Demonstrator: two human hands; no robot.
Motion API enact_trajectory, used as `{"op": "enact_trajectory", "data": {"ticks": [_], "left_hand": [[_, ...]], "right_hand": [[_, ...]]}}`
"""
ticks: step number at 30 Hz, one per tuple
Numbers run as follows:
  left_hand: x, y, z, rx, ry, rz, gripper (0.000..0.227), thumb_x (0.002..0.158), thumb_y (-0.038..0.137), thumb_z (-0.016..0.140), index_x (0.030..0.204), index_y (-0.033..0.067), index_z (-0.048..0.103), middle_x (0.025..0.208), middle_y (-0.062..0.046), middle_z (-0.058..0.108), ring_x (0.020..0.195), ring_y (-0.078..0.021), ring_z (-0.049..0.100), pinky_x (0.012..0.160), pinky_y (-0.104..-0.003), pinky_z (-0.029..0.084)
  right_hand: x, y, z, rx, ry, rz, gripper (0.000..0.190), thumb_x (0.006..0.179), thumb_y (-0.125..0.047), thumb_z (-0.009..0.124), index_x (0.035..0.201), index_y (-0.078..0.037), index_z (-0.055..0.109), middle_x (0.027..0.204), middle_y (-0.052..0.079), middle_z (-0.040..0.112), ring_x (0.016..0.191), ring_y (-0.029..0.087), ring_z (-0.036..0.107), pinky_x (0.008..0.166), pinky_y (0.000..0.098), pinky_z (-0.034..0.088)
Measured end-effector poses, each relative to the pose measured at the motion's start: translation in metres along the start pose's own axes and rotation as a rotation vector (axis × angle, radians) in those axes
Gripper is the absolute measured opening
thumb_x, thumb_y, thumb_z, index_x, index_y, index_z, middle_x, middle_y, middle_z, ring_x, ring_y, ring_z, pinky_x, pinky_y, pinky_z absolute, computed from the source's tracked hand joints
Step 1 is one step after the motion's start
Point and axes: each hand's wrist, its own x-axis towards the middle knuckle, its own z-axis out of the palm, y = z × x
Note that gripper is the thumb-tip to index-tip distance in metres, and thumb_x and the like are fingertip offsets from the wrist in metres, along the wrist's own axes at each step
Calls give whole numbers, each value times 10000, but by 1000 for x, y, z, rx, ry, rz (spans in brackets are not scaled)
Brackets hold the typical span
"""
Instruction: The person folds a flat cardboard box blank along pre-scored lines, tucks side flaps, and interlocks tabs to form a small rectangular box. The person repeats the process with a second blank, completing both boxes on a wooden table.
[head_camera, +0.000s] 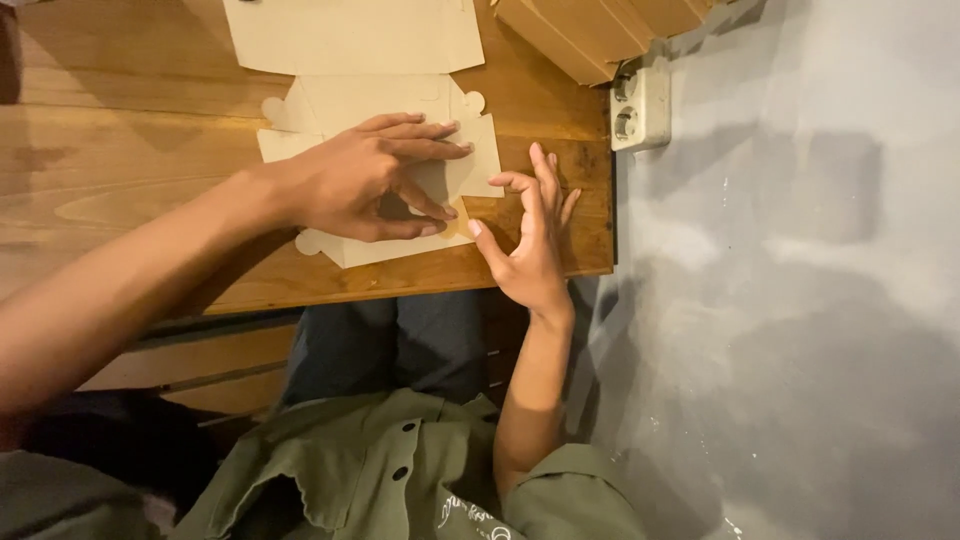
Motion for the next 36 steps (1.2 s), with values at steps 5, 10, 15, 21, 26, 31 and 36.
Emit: {"op": "enact_trajectory", "data": {"ticks": [5,10,15,21,26,31,36], "left_hand": [[-1,6,-2,-18,4,-43,231,879,395,733,1059,289,834,1493,-230,537,1449,-426,426,1198,-580,267],[-2,8,-3,-10,15,-72,256,841,396,763,1065,302,842,1448,-233,597,1429,-451,460,1184,-591,292],[-1,8,-6,-31,-29,-90,299,820,390,779,1093,284,837,1461,-252,577,1433,-470,439,1190,-613,268],[-1,7,-5,-40,-22,-91,293,824,404,780,1082,278,837,1455,-257,579,1418,-478,453,1188,-611,275],[1,11,-9,-63,-26,-95,301,821,381,781,1091,259,836,1458,-268,574,1418,-490,447,1186,-628,266],[0,10,-8,-52,-37,-84,305,812,379,787,1090,263,838,1474,-270,558,1420,-493,438,1182,-635,265],[0,11,-9,-62,-37,-88,302,827,390,775,1096,266,836,1479,-272,551,1424,-490,429,1182,-635,266]], "right_hand": [[2,-2,8,16,64,24,417,943,-327,736,1282,-170,551,1659,125,249,1582,408,139,1196,743,-64],[6,-17,14,30,121,90,399,940,-333,777,1225,-164,555,1618,160,286,1550,439,165,1184,736,-78],[10,-21,20,-25,163,158,377,947,-404,757,1176,-177,562,1578,149,342,1532,435,222,1180,749,-47],[9,-26,25,-61,174,136,335,981,-383,716,1195,-172,567,1592,166,307,1541,440,181,1179,750,-52],[6,-17,18,-37,118,95,367,985,-358,720,1263,-173,568,1613,179,271,1547,455,140,1163,761,-74],[1,-7,4,33,35,16,397,986,-311,731,1325,-171,580,1658,170,206,1566,453,59,1144,764,-118],[-1,-4,-7,135,-91,-21,456,958,-238,757,1383,-213,595,1704,141,140,1573,449,-52,1114,771,-178]]}}
